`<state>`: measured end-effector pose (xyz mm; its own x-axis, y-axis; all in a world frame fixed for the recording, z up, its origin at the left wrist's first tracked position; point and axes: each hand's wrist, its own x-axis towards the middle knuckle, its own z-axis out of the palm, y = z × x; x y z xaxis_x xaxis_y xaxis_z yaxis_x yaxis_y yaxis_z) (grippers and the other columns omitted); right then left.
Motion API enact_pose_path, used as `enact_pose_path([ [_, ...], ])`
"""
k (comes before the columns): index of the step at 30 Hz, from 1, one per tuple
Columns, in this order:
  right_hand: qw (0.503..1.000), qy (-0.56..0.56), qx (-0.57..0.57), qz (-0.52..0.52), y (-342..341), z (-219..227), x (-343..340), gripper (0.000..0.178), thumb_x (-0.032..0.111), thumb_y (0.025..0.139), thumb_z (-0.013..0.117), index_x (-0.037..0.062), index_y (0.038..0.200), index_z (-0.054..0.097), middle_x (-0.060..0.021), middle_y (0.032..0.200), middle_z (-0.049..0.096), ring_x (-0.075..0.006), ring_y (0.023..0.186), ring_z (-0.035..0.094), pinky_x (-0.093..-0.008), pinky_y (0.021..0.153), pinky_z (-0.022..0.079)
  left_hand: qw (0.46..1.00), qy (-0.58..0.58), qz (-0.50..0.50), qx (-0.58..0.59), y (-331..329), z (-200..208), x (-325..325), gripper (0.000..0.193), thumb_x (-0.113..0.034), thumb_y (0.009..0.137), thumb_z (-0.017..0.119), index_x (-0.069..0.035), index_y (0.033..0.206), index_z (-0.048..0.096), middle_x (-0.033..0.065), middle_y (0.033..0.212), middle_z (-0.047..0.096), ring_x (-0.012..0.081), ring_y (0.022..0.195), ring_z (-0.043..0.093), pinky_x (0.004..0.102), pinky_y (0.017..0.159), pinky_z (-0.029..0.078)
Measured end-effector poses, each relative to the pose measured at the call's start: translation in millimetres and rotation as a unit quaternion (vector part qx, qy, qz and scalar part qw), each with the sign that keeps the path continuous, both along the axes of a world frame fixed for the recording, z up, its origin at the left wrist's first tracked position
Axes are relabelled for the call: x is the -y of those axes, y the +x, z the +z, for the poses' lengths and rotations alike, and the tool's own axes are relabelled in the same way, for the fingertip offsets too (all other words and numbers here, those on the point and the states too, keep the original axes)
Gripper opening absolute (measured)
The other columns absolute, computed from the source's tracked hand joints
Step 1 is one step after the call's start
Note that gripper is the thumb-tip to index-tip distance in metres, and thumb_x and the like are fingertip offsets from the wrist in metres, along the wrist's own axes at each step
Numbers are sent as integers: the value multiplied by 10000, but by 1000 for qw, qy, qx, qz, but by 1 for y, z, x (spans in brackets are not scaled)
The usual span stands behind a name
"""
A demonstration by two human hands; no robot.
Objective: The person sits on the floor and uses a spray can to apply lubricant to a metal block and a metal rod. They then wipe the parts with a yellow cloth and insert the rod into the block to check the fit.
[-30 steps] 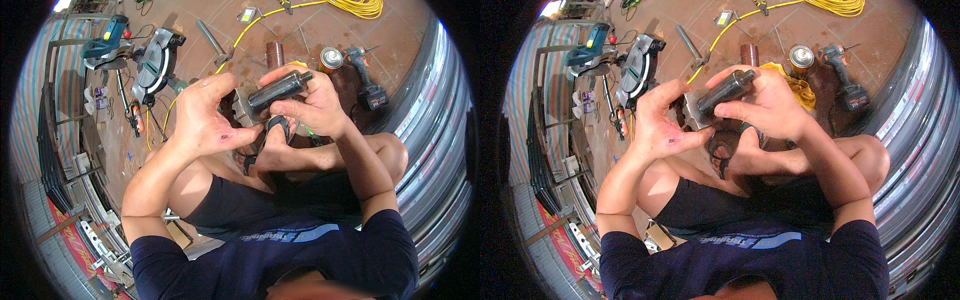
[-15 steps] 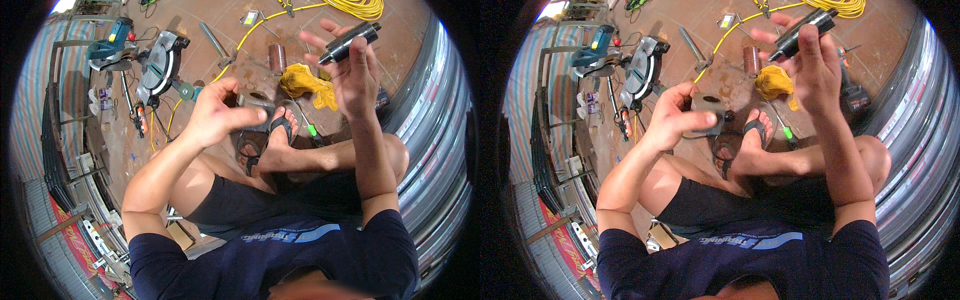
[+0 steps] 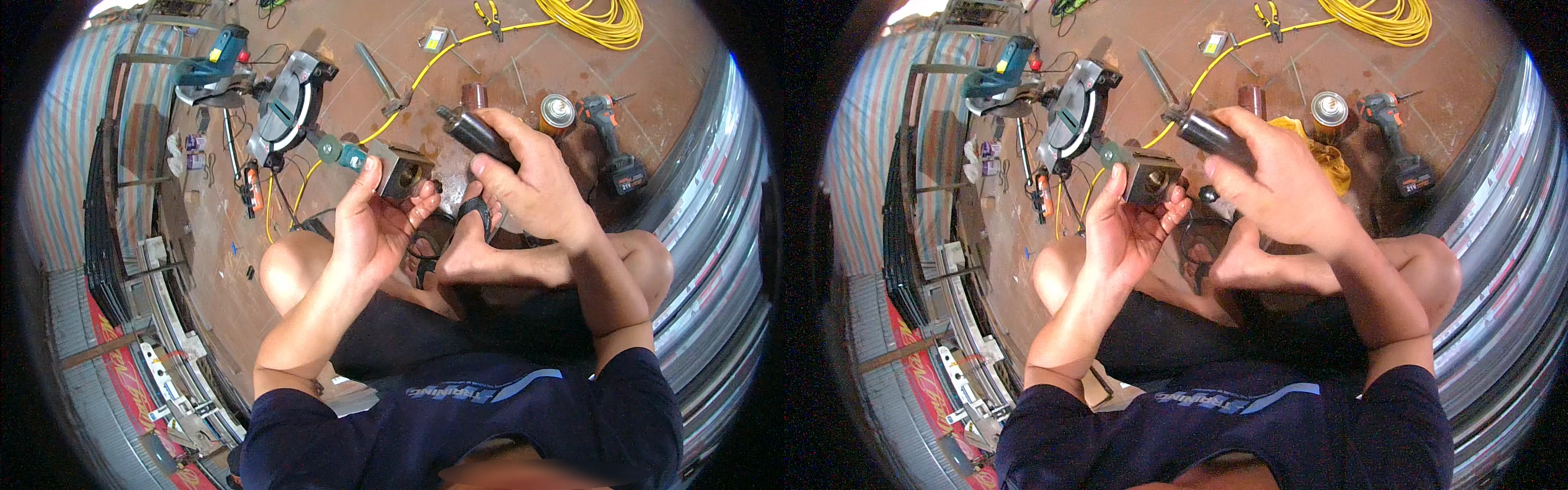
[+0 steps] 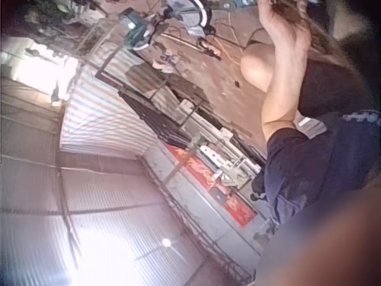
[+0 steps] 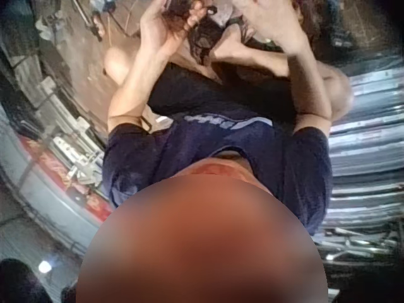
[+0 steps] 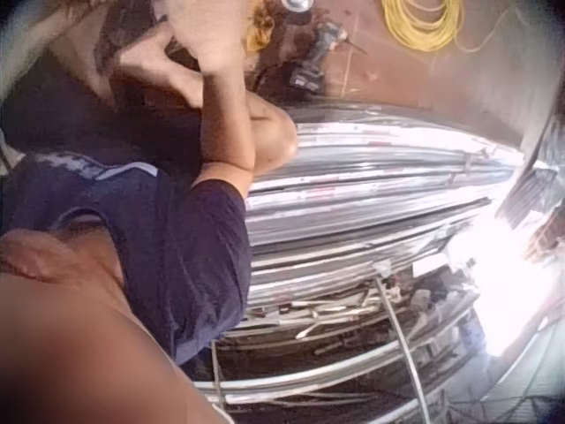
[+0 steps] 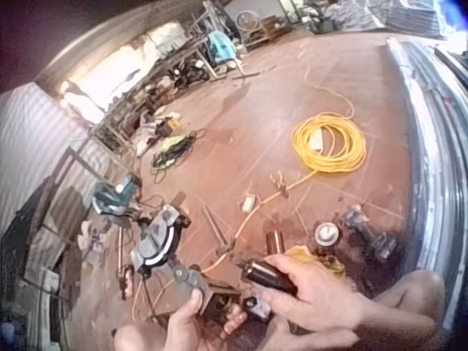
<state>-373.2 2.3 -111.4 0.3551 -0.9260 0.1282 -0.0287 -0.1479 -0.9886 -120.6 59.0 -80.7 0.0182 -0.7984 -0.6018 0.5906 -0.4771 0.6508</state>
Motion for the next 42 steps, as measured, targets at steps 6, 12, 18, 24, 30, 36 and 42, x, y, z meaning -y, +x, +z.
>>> enact_pose_path([
  [6, 999, -30, -16, 5, 14, 5, -11, 450, 50, 916, 748, 44, 1317, 545, -92, 967, 707, -175, 889, 703, -358, 824, 555, 999, 20, 40, -20, 1, -6, 4, 606, -552, 1130, 634, 12, 1348, 675, 199, 1216, 752, 308, 1062, 747, 431, 939, 638],
  [12, 996, -37, -65, 38, 17, 1, -10, 372, 175, 944, 804, 70, 1248, 615, -196, 1051, 762, -451, 1008, 760, -511, 858, 598, 999, 30, 30, -18, 1, -4, 0, 619, -625, 1106, 638, -28, 1255, 708, 127, 1087, 744, 244, 979, 716, 401, 865, 586],
  [18, 994, -94, -53, 13, 28, -9, -12, 350, 188, 938, 836, 66, 1220, 670, -175, 1109, 752, -418, 1054, 754, -490, 896, 600, 999, 43, 1, -10, -1, -5, -3, 627, -650, 1115, 600, -46, 1243, 710, 102, 1063, 724, 228, 965, 689, 393, 872, 552],
  [24, 989, -136, -57, -10, 27, -14, -9, 328, 160, 932, 845, 67, 1216, 710, -153, 1111, 743, -385, 1056, 748, -466, 911, 604, 999, 28, -15, 0, -4, -6, -5, 604, -633, 1128, 587, -57, 1265, 709, 90, 1085, 725, 226, 981, 686, 396, 884, 539],
  [30, 976, -202, -84, 2, 25, -18, -3, 362, 115, 902, 886, 57, 1239, 765, -138, 1101, 761, -346, 998, 767, -411, 847, 610, 998, 12, -21, 55, -3, -6, -4, 524, -576, 1140, 608, -84, 1292, 706, 79, 1122, 747, 220, 1010, 703, 396, 886, 559],
  [36, 971, -215, -102, -22, 32, -22, -12, 361, 93, 887, 892, 59, 1225, 770, -141, 1052, 711, -362, 943, 740, -434, 815, 603, 997, -1, -21, 73, -4, -8, -9, 506, -558, 1136, 632, -82, 1289, 705, 72, 1102, 759, 219, 1006, 714, 400, 896, 579],
  [42, 977, -190, -83, -51, 41, -23, -22, 350, 99, 877, 902, 30, 1187, 753, -152, 1035, 697, -377, 927, 729, -437, 796, 599, 996, -30, 2, 85, -5, -16, -13, 505, -555, 1134, 639, -79, 1284, 709, 76, 1106, 763, 214, 1005, 710, 399, 908, 581],
])
